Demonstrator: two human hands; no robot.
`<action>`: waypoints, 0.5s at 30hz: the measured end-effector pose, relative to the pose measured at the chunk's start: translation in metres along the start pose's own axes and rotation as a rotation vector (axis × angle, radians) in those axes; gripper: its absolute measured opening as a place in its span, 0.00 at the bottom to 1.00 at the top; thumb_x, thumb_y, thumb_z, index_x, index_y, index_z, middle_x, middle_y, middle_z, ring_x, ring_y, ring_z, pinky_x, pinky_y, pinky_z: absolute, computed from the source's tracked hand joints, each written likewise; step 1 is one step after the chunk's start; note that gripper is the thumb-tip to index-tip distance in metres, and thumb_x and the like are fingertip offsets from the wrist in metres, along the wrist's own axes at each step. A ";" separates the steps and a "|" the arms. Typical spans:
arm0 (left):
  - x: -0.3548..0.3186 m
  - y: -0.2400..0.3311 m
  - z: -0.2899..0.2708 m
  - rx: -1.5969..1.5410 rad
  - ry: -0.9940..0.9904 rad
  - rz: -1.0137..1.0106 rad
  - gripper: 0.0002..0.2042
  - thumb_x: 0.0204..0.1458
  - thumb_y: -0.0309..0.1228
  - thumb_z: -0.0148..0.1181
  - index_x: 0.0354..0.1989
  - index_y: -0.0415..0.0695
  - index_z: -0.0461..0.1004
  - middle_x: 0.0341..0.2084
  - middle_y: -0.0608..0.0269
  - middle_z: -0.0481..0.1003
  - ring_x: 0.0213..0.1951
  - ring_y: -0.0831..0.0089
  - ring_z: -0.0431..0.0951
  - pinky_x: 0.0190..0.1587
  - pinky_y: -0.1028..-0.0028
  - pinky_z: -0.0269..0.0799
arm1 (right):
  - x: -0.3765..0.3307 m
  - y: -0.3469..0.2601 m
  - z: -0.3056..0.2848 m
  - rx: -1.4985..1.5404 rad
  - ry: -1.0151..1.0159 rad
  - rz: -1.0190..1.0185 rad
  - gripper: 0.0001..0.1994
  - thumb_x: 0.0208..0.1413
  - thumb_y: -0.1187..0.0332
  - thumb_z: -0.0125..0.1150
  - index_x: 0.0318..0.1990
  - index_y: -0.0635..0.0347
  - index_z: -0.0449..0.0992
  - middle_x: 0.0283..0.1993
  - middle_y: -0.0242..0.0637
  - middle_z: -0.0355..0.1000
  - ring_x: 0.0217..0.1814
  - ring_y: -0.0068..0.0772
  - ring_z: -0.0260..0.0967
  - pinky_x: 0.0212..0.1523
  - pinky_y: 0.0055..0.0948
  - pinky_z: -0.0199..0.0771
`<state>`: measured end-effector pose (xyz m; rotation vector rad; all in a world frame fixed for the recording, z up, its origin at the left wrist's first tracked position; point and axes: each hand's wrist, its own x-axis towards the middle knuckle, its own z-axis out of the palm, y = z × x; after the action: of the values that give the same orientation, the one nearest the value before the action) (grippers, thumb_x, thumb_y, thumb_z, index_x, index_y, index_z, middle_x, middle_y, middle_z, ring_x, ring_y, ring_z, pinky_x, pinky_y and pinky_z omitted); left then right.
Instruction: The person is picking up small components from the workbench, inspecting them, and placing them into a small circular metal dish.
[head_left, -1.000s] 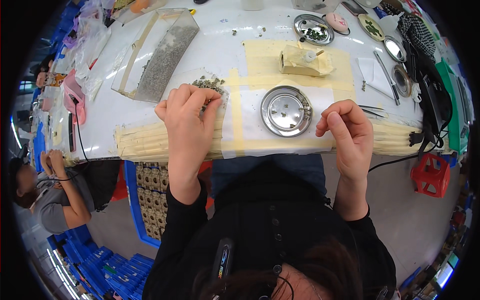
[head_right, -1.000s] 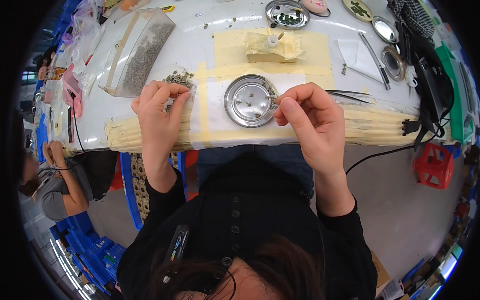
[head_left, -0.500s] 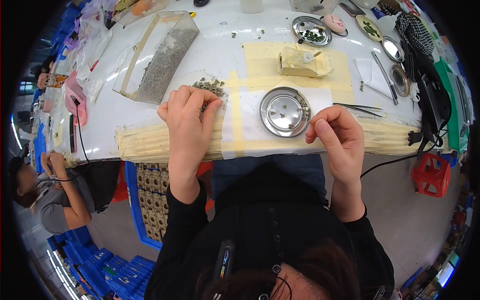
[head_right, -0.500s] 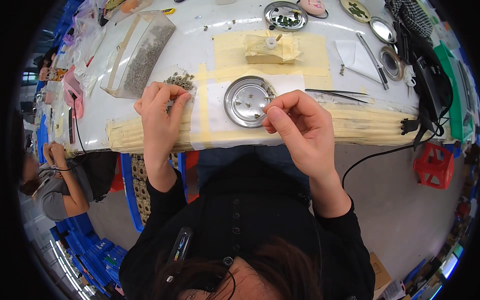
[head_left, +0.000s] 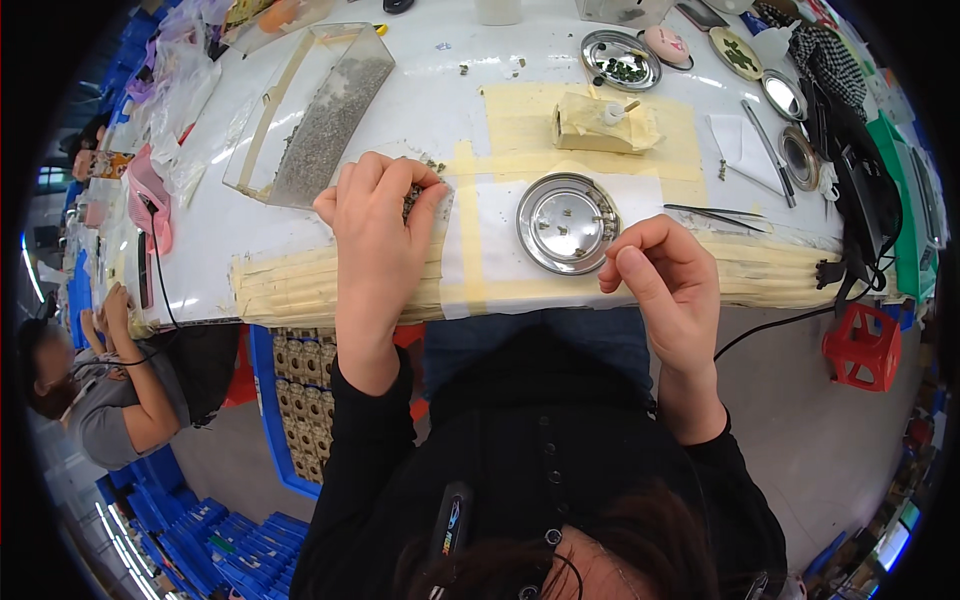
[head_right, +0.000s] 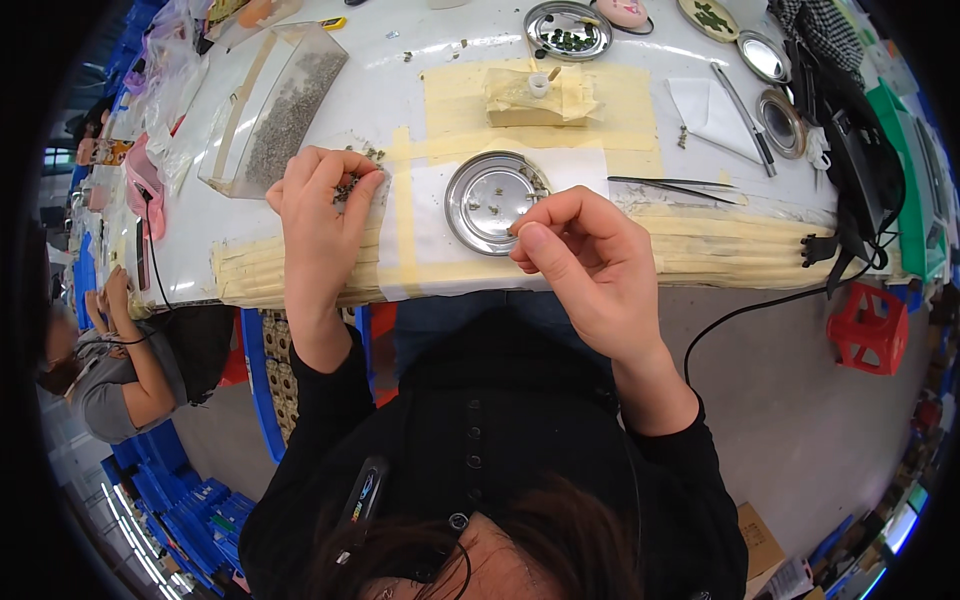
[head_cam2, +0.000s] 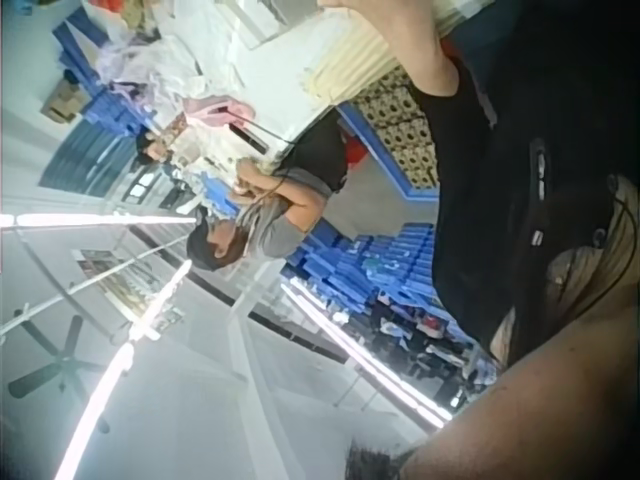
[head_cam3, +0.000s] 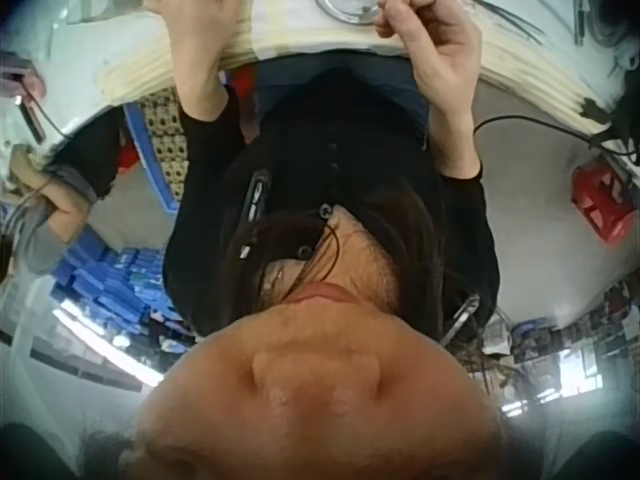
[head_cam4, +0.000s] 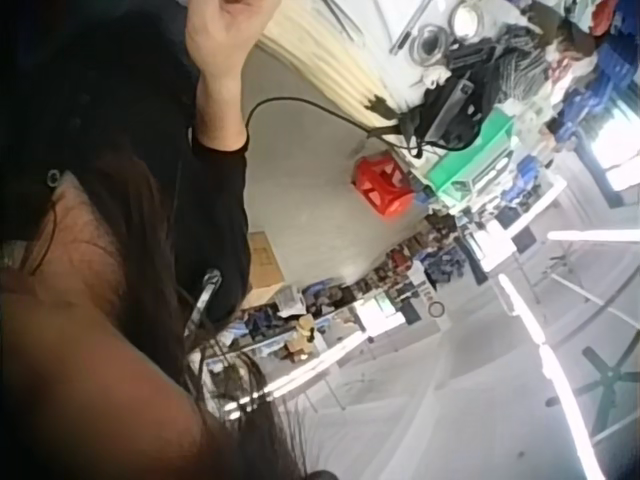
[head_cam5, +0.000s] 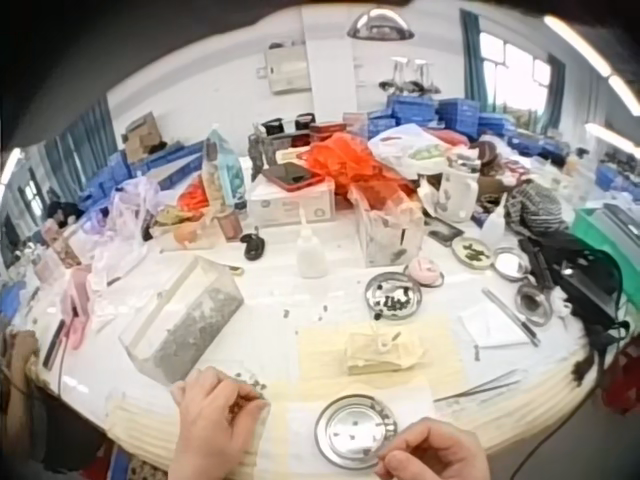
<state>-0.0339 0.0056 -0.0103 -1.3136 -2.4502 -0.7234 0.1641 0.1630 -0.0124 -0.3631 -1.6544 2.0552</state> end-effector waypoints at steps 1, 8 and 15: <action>0.001 0.000 -0.001 0.008 -0.004 0.013 0.04 0.48 0.27 0.64 0.32 0.44 0.77 0.27 0.67 0.71 0.33 0.73 0.70 0.43 0.72 0.54 | 0.000 0.000 0.000 -0.003 0.003 0.001 0.04 0.60 0.74 0.56 0.38 0.66 0.73 0.31 0.32 0.73 0.33 0.16 0.69 0.37 0.17 0.70; -0.007 -0.017 -0.023 -0.366 0.023 -0.112 0.04 0.47 0.21 0.62 0.31 0.36 0.76 0.25 0.59 0.74 0.29 0.72 0.70 0.34 0.76 0.63 | -0.001 -0.001 -0.003 -0.023 0.028 0.005 0.05 0.60 0.74 0.56 0.38 0.66 0.74 0.31 0.32 0.73 0.33 0.16 0.69 0.37 0.16 0.69; -0.025 -0.019 -0.024 -0.259 -0.044 -0.092 0.03 0.46 0.22 0.63 0.30 0.36 0.76 0.25 0.60 0.74 0.29 0.72 0.71 0.34 0.75 0.62 | 0.001 0.001 -0.001 -0.040 0.020 -0.009 0.05 0.60 0.73 0.57 0.38 0.67 0.74 0.31 0.32 0.73 0.33 0.16 0.69 0.37 0.17 0.70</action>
<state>-0.0355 -0.0337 -0.0068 -1.3225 -2.5321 -1.0769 0.1633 0.1642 -0.0137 -0.3875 -1.6849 2.0077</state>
